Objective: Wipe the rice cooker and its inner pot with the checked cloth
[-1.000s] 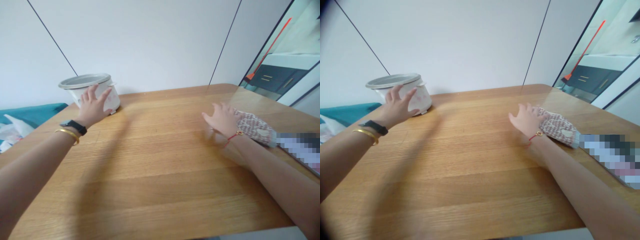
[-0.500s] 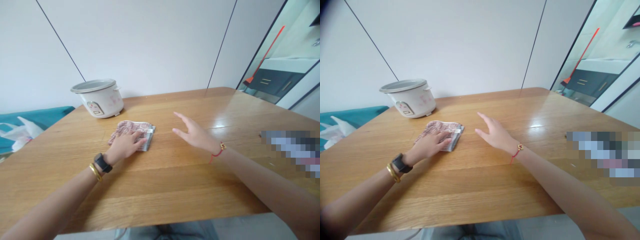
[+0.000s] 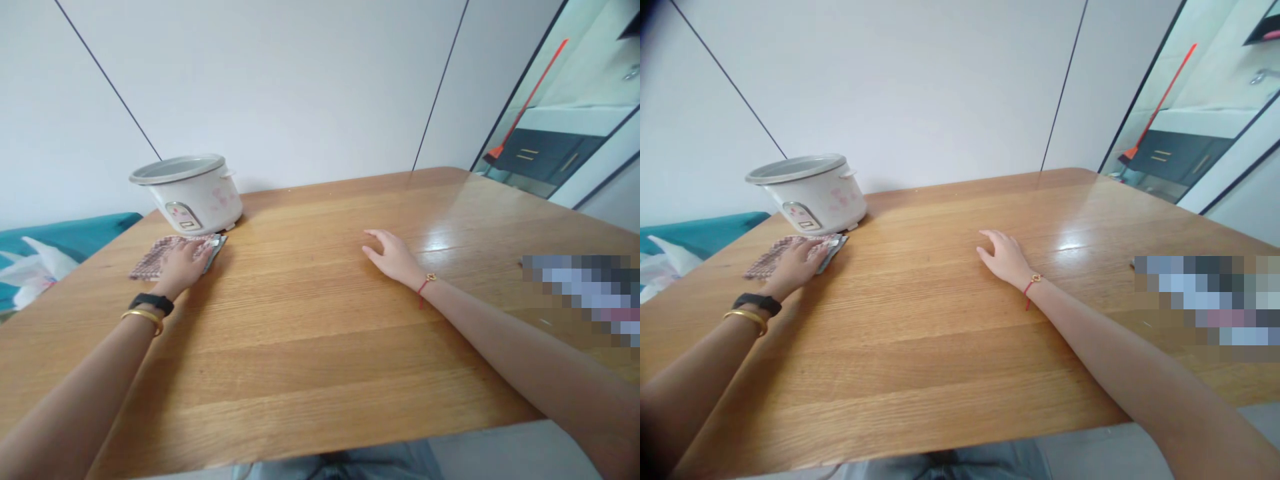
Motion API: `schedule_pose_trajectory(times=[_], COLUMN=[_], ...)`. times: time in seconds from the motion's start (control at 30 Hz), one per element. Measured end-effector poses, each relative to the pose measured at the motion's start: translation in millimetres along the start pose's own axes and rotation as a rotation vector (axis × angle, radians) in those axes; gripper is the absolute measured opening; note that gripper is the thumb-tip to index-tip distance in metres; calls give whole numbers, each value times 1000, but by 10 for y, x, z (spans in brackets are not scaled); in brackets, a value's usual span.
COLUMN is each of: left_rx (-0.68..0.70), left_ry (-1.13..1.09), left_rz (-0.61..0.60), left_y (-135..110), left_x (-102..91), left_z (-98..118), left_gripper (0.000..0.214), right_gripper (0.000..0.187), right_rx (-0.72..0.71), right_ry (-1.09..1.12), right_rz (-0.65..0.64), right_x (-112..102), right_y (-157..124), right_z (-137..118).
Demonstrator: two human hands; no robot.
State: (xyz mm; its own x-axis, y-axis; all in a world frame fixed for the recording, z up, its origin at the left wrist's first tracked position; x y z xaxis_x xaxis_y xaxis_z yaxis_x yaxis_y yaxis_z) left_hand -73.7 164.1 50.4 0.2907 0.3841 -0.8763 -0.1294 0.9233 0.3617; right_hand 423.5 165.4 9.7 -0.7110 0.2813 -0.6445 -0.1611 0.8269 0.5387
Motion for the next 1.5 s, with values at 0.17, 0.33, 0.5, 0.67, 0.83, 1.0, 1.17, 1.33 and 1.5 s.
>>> schedule_pose_trajectory(times=[0.17,0.33,0.5,0.67,0.83,1.0,1.17,1.33,1.5], left_rx=[89,-145,-299,-309,-309,-307,-267,-250,-249], left_ry=[-219,-697,-959,-964,-956,-936,-907,-912,-901], left_rz=[-91,-97,-50,-57,-49,-60,-59,-61,-75], left_y=[-287,-464,-512,-512,-514,-517,-516,-507,-499], left_x=[317,562,643,643,649,652,640,645,654], left_z=[706,649,527,556,548,565,594,580,575], left_gripper=[47,35,27,24,24,26,23,20,19], right_gripper=[33,25,24,26,24,20,18,19,20], right_rx=[115,306,339,242,172,81,33,-28,-15], right_ry=[247,373,378,228,181,123,70,7,0], right_rz=[248,365,322,282,238,186,117,28,-12], right_x=[-334,-394,-308,-366,-351,-309,-245,-160,-135], right_y=[55,22,-2,-24,-23,1,20,10,9], right_z=[393,910,965,664,503,374,286,202,209])
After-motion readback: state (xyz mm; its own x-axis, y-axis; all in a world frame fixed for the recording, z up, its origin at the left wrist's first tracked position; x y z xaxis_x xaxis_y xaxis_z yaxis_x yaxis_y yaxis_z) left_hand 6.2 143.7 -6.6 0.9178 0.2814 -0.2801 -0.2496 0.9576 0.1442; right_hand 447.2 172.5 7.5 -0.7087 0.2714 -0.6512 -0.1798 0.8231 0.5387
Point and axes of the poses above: each hand's wrist, its own y-axis towards the middle knuckle, its own x-axis out of the palm, z = x × y, the point moved 10 cm from there along y, towards the middle knuckle, and after that the axes turned 8 degrees about y, right-handed, at the moved point
